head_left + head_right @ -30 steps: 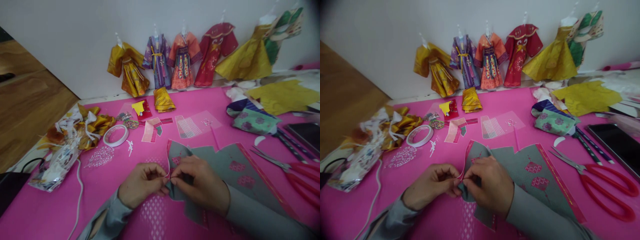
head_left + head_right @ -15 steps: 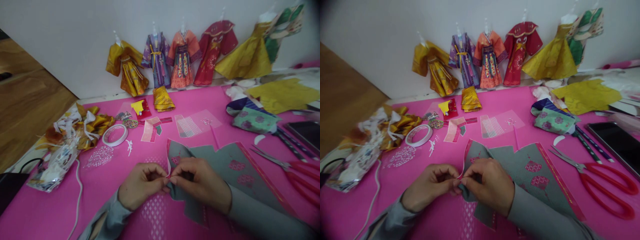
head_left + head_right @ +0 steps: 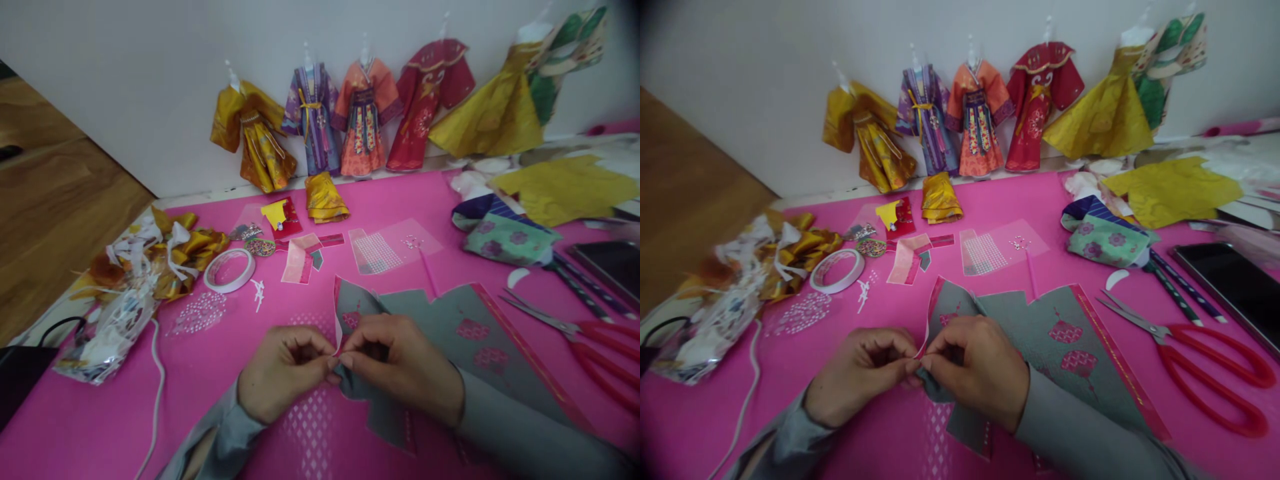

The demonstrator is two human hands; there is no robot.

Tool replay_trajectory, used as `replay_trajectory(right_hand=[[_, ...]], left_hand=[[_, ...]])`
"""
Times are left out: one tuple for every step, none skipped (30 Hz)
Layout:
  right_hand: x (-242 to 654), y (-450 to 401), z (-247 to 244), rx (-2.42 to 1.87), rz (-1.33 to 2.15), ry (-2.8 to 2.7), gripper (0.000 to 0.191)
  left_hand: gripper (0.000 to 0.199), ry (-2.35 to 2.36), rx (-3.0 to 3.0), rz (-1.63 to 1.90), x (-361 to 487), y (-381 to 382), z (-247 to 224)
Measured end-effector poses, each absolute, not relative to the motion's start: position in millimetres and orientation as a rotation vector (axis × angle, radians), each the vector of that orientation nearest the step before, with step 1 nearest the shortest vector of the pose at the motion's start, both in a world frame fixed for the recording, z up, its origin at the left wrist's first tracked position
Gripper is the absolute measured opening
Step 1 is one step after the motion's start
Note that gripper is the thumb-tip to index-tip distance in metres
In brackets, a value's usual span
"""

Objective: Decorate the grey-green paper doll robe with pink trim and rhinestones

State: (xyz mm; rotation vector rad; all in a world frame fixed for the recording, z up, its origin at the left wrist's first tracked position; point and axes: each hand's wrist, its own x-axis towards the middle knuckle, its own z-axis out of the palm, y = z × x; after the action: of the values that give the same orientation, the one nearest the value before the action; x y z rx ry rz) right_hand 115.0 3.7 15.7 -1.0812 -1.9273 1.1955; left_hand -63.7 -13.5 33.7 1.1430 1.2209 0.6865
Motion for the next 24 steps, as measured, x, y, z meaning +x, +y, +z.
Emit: replay_trajectory(right_hand=[[115.1,3.9,15.8,-1.077,1.195,-1.927,0.008],[115.2,4.0,15.9,-1.076,1.195,-1.927,0.008],[115.3,4.2,16.1,-1.078,1.195,-1.928,0.008],[115.5,4.3,16.3,-1.082,1.194,-1.929,0.008],[115.6,4.3,16.4,-1.087,1.194,-1.932,0.008],[115.7,4.4,16.6,-1.094,1.195,-1.935,0.008],[115.7,4.4,16.6,-1.096,1.196,-1.936,0.008],[115.7,4.3,16.5,-1.095,1.196,-1.938,0.008],[115.6,4.1,16.3,-1.094,1.194,-1.939,0.008],[115.6,3.8,16.0,-1.093,1.19,-1.939,0.008],[115.6,3.5,15.7,-1.094,1.185,-1.938,0.008],[115.6,3.1,15.4,-1.095,1.18,-1.936,0.008],[115.6,2.9,15.3,-1.098,1.177,-1.932,0.008],[115.7,2.8,15.2,-1.103,1.179,-1.926,0.008],[115.9,2.8,15.3,-1.107,1.189,-1.916,0.008],[116.1,2.9,15.6,-1.107,1.204,-1.904,0.009],[116.3,3.2,15.9,-1.104,1.22,-1.891,0.009],[116.6,3.5,16.3,-1.098,1.234,-1.879,0.01],[116.9,3.8,16.7,-1.092,1.243,-1.868,0.01],[117.1,4.1,17.1,-1.086,1.246,-1.861,0.01],[117.3,4.4,17.5,-1.079,1.247,-1.86,0.01],[117.5,4.5,17.8,-1.075,1.249,-1.86,0.01],[117.6,4.6,18.1,-1.075,1.254,-1.858,0.011],[117.6,4.7,18.3,-1.073,1.264,-1.853,0.011]], left_hand=[[0.03,1.22,1.15,0.682,-63.8,-13.3,33.8],[0.03,1.218,1.154,0.68,-64.0,-13.2,33.8],[0.03,1.214,1.156,0.679,-64.2,-12.9,33.8],[0.03,1.21,1.155,0.681,-64.4,-12.8,33.6],[0.03,1.207,1.152,0.685,-64.6,-12.7,33.4],[0.029,1.204,1.149,0.69,-64.7,-12.7,33.0],[0.029,1.202,1.151,0.694,-64.8,-12.8,32.7],[0.029,1.202,1.156,0.698,-64.7,-12.9,32.5],[0.029,1.203,1.163,0.7,-64.5,-13.1,32.4],[0.029,1.204,1.168,0.704,-64.3,-13.1,32.4],[0.03,1.204,1.173,0.706,-64.0,-13.2,32.7],[0.03,1.204,1.174,0.71,-63.7,-13.1,33.2],[0.031,1.204,1.173,0.712,-63.4,-12.9,33.8],[0.031,1.204,1.167,0.713,-63.3,-12.6,34.4],[0.032,1.202,1.158,0.71,-63.2,-12.3,34.9],[0.031,1.196,1.142,0.704,-63.3,-11.9,35.3],[0.031,1.187,1.118,0.697,-63.4,-11.5,35.5],[0.031,1.174,1.087,0.692,-63.7,-11.1,35.4],[0.031,1.16,1.055,0.689,-64.0,-10.9,35.0],[0.031,1.147,1.026,0.689,-64.3,-10.7,34.4],[0.031,1.139,1.004,0.691,-64.6,-10.7,33.6],[0.031,1.135,0.991,0.692,-65.0,-10.7,32.9],[0.032,1.134,0.987,0.693,-65.3,-10.9,32.1],[0.032,1.136,0.99,0.692,-65.6,-11.1,31.5]])
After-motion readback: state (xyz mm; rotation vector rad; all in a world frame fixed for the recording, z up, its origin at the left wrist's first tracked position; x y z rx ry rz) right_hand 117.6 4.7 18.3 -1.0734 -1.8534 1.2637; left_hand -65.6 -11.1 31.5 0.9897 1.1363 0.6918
